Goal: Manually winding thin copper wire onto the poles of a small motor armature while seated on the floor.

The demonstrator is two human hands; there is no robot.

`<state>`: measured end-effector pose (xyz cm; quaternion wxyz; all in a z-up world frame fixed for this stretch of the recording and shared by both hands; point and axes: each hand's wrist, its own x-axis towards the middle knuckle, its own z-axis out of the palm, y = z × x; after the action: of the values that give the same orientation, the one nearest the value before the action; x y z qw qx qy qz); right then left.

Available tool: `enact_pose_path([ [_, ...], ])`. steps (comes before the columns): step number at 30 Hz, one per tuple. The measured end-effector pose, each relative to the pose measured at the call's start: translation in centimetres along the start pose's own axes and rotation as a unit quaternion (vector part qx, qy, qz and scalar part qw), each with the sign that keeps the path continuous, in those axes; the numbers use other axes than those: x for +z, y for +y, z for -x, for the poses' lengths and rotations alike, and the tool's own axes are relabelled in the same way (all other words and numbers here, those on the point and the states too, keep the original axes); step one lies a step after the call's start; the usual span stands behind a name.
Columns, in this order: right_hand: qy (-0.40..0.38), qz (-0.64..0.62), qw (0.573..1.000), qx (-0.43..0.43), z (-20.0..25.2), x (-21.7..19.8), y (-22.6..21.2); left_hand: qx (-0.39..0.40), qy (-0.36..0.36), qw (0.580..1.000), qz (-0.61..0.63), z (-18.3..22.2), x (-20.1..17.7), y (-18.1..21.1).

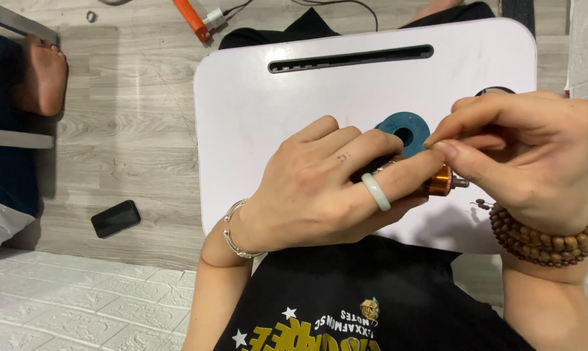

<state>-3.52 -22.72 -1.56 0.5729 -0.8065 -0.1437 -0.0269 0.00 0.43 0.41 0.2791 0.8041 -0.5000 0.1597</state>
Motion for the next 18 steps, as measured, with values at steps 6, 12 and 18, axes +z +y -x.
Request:
enact_pose_path([
  [6, 0.025, -0.049, 0.998, 0.004, 0.2, 1.1, 1.1, -0.052, 0.035, 0.997, 0.047, 0.1, 0.2, -0.4],
  [12, 0.092, 0.019, 0.992, -0.086, 0.4, 2.5, 2.2, -0.126, 0.036, 0.981, 0.146, -0.4, 0.6, -1.2],
  [18, 0.114, 0.076, 0.986, -0.098, 0.4, 2.9, 1.0, -0.151, 0.01, 0.95, 0.273, -0.6, 0.6, -2.2],
])
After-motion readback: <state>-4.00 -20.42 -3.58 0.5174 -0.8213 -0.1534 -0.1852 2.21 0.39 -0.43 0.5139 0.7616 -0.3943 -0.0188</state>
